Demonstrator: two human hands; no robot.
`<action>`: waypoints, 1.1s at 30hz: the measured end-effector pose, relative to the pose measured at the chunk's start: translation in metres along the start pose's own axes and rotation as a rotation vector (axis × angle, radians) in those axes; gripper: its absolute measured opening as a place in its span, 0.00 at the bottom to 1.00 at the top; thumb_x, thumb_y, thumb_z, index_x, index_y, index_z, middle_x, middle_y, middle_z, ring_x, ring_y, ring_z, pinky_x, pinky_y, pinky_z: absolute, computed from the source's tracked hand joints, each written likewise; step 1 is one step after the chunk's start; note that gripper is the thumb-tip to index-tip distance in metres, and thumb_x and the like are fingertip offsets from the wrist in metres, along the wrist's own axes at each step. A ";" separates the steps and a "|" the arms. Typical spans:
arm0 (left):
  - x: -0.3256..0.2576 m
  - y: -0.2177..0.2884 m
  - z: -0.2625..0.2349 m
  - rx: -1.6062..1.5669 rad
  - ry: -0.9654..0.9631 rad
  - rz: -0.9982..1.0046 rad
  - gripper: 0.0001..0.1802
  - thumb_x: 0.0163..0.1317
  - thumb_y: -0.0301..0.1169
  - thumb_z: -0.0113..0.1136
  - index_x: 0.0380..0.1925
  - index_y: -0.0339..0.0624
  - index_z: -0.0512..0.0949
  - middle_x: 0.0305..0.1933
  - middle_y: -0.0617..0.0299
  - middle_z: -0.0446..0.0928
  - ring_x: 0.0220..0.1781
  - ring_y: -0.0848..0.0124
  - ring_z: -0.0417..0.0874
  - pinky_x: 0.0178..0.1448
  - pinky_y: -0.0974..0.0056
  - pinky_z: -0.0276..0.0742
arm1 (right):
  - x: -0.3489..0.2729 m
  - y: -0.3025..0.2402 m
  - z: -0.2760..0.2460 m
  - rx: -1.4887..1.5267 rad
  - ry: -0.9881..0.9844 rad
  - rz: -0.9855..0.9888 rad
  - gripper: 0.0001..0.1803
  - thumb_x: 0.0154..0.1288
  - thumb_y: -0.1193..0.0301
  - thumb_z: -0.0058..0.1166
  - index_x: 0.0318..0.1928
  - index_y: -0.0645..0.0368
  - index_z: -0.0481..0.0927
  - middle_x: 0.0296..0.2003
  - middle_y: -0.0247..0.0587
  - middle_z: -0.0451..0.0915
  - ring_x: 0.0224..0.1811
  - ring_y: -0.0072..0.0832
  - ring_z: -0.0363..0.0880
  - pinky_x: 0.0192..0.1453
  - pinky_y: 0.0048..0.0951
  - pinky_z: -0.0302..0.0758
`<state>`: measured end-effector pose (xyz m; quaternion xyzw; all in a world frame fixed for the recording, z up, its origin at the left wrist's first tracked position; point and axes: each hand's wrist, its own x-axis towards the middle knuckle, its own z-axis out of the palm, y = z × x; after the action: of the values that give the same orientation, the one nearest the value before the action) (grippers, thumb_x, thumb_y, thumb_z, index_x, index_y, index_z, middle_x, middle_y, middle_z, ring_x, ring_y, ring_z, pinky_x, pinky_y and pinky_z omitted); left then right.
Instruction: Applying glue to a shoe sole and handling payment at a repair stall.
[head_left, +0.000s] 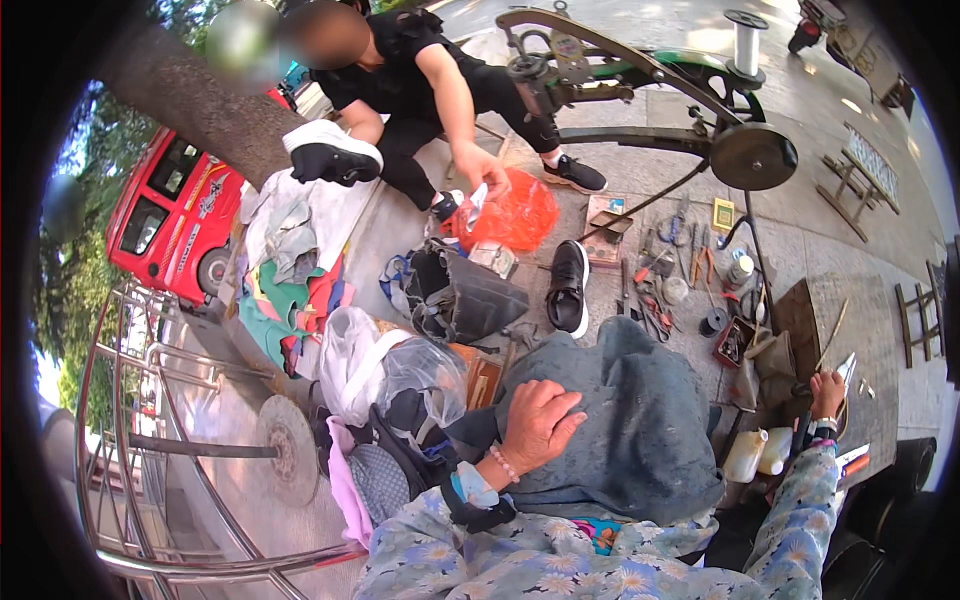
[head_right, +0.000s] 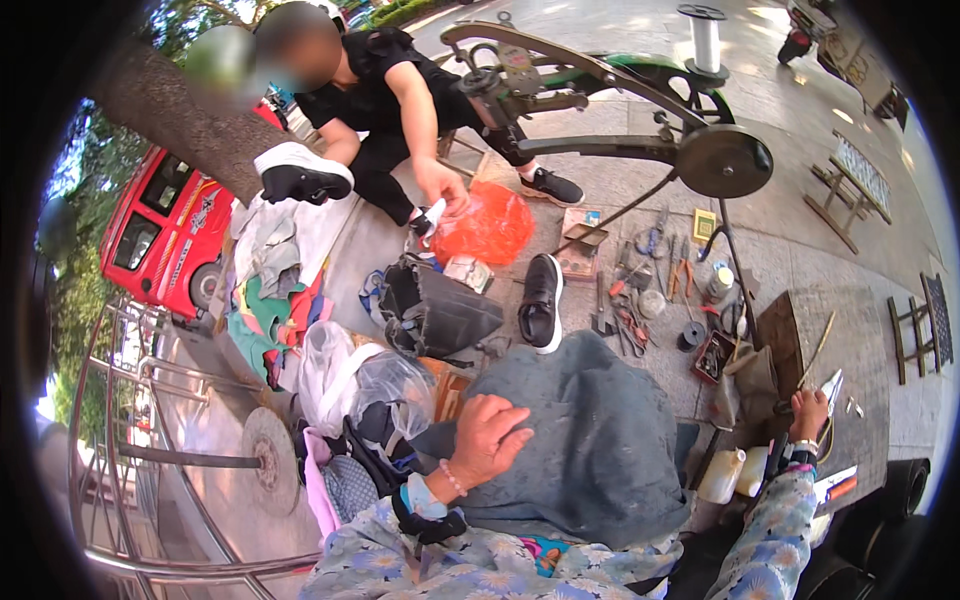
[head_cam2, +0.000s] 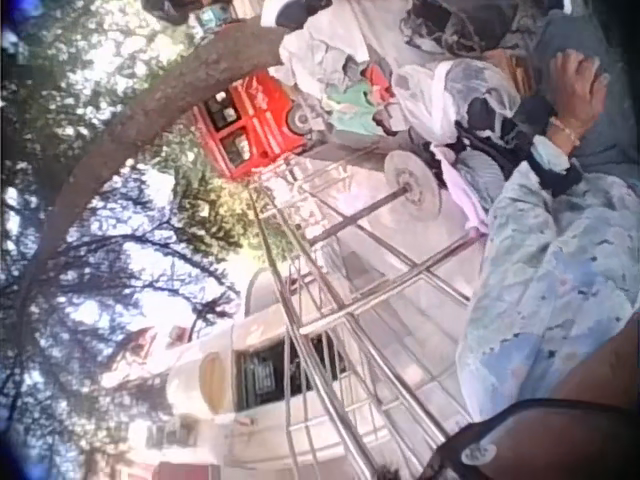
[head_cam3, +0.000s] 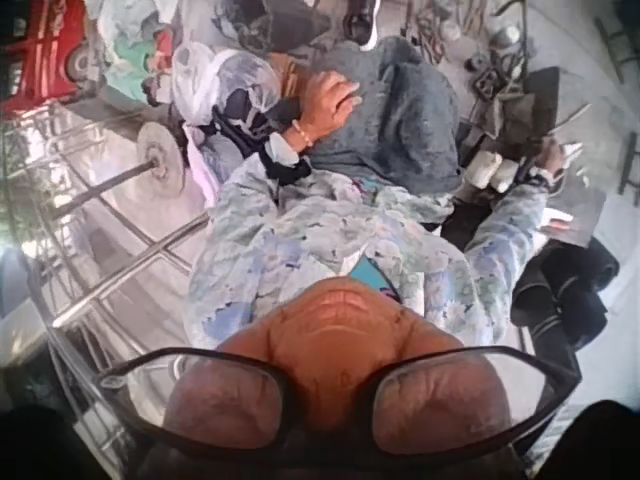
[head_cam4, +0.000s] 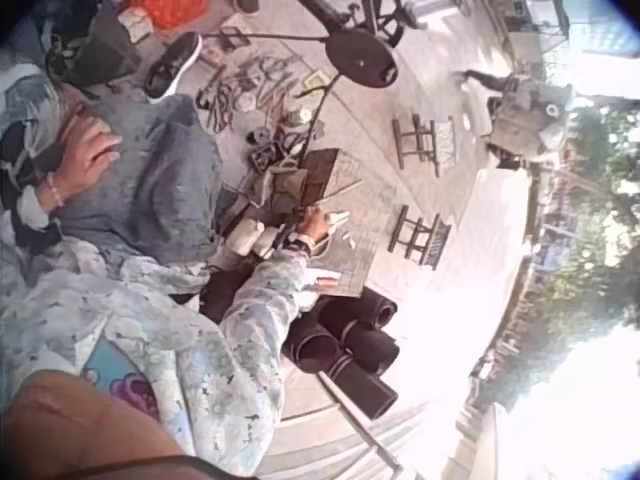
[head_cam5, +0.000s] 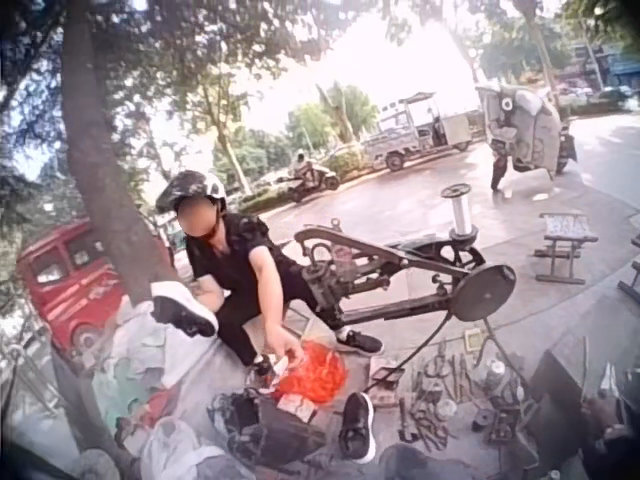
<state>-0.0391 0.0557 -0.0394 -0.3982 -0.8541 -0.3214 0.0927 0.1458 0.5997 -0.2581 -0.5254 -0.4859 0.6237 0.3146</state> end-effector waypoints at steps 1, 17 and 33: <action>-0.001 -0.001 0.000 -0.019 -0.005 0.000 0.13 0.47 0.32 0.62 0.33 0.41 0.77 0.30 0.62 0.70 0.31 0.63 0.70 0.37 0.61 0.63 | -0.010 -0.002 0.004 0.000 0.013 -0.024 0.21 0.57 0.74 0.50 0.51 0.64 0.64 0.35 0.38 0.72 0.34 0.26 0.74 0.36 0.24 0.75; 0.005 -0.040 -0.030 -0.866 0.128 -0.594 0.16 0.62 0.40 0.52 0.22 0.39 0.74 0.20 0.68 0.72 0.23 0.82 0.70 0.28 0.75 0.66 | -0.331 -0.149 0.193 -0.437 -0.942 -0.981 0.17 0.52 0.72 0.57 0.44 0.63 0.75 0.44 0.43 0.75 0.46 0.32 0.74 0.47 0.30 0.72; 0.119 -0.147 -0.044 -1.292 0.656 -1.057 0.22 0.58 0.43 0.56 0.46 0.46 0.64 0.38 0.59 0.69 0.35 0.66 0.74 0.33 0.59 0.73 | -0.351 -0.099 0.216 -0.834 -0.904 -1.294 0.16 0.43 0.65 0.62 0.35 0.55 0.80 0.46 0.38 0.76 0.56 0.42 0.66 0.60 0.44 0.58</action>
<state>-0.2313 0.0320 -0.0258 0.1844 -0.5089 -0.8379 -0.0702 0.0139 0.2557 -0.0478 0.0763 -0.9523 0.2440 0.1667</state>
